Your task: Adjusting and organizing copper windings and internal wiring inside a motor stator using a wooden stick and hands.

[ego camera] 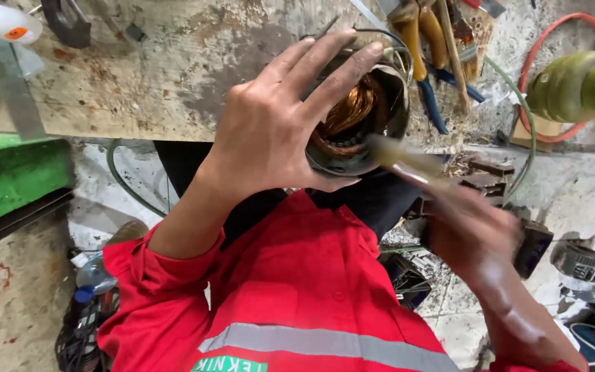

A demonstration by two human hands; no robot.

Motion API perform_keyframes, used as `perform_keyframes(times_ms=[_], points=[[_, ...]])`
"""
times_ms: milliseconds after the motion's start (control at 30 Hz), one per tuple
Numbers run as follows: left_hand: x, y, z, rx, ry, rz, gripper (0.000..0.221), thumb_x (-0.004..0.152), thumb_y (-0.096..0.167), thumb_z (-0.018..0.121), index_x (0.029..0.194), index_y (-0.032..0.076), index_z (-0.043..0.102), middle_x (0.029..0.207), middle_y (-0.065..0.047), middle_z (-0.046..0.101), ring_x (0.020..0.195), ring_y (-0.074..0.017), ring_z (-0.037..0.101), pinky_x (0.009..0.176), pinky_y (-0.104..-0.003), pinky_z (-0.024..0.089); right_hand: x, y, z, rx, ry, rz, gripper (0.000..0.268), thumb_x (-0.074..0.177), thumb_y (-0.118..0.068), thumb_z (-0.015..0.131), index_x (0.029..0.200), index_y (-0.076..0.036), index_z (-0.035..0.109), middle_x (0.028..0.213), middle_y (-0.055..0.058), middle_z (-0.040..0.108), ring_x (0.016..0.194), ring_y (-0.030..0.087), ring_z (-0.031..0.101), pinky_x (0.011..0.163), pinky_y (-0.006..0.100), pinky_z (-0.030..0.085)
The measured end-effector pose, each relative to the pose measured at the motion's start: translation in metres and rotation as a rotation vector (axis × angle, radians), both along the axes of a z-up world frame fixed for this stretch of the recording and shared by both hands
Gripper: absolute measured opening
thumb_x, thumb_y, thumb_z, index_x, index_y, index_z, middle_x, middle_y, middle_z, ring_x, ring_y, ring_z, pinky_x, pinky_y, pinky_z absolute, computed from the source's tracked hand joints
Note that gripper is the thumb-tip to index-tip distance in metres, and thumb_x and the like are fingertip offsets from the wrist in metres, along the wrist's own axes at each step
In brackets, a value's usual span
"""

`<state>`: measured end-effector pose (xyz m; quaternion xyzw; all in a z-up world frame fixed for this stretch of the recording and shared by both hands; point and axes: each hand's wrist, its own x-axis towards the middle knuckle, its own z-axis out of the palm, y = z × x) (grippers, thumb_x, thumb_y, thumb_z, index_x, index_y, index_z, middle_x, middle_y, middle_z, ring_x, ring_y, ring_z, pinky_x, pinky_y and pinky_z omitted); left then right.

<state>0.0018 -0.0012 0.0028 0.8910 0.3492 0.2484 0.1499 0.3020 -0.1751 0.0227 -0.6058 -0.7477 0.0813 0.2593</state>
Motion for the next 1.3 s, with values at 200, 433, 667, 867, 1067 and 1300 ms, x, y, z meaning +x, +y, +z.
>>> perform_keyframes(times_ms=[200, 433, 667, 867, 1067, 1300], points=[[0.001, 0.001, -0.001, 0.003, -0.009, -0.003, 0.104, 0.098, 0.096, 0.069, 0.167, 0.028, 0.031, 0.168, -0.003, 0.050, 0.146, -0.0351, 0.068, 0.101, -0.045, 0.066, 0.031, -0.013, -0.037, 0.187, 0.041, 0.122, 0.020, 0.096, 0.017, 0.066, 0.110, 0.005, 0.074, 0.107, 0.029, 0.073, 0.088, 0.035, 0.073, 0.076, 0.042, 0.057], [0.002, 0.002, -0.009, 0.052, 0.006, -0.010, 0.113, 0.094, 0.108, 0.054, 0.168, 0.027, 0.027, 0.170, -0.004, 0.049, 0.143, -0.0364, 0.072, 0.097, -0.045, 0.068, 0.084, -0.058, -0.089, 0.368, 0.090, -0.010, 0.031, 0.098, 0.019, 0.068, 0.128, 0.010, 0.064, 0.115, 0.026, 0.070, 0.095, 0.029, 0.070, 0.106, 0.044, 0.056], [0.001, 0.001, -0.008, 0.046, -0.009, -0.023, 0.112, 0.095, 0.103, 0.063, 0.168, 0.026, 0.028, 0.170, -0.006, 0.048, 0.142, -0.0364, 0.072, 0.100, -0.044, 0.067, -0.005, 0.030, 0.009, 0.281, 0.183, 0.191, 0.027, 0.106, 0.008, 0.044, 0.112, 0.026, 0.064, 0.104, 0.038, 0.069, 0.094, 0.054, 0.074, 0.090, 0.058, 0.065], [0.000, 0.003, -0.005, 0.062, -0.022, -0.034, 0.108, 0.096, 0.099, 0.061, 0.167, 0.025, 0.028, 0.166, -0.005, 0.052, 0.140, -0.0366, 0.069, 0.101, -0.046, 0.067, 0.039, 0.017, -0.017, 0.027, 0.288, 0.072, 0.010, 0.100, 0.014, 0.065, 0.108, 0.018, 0.065, 0.117, 0.033, 0.069, 0.102, 0.038, 0.071, 0.089, 0.040, 0.060], [0.005, -0.003, 0.009, -0.016, -0.026, -0.014, 0.108, 0.089, 0.096, 0.052, 0.162, 0.019, 0.037, 0.167, -0.011, 0.041, 0.158, -0.0380, 0.033, 0.131, -0.068, 0.039, 0.006, 0.078, -0.025, 0.019, -0.014, -0.211, 0.055, 0.111, 0.023, 0.065, 0.159, -0.005, 0.059, 0.104, 0.011, 0.064, 0.087, 0.022, 0.051, 0.068, 0.038, 0.047], [0.015, -0.016, 0.007, -0.136, -0.116, 0.140, 0.078, 0.107, 0.047, 0.081, 0.164, 0.024, 0.034, 0.172, -0.006, 0.032, 0.162, -0.0407, 0.036, 0.130, -0.066, 0.053, -0.026, 0.123, -0.054, 0.075, -0.169, -0.080, 0.032, 0.101, -0.007, 0.081, 0.133, -0.007, 0.075, 0.112, 0.019, 0.077, 0.092, 0.032, 0.073, 0.075, 0.046, 0.060]])
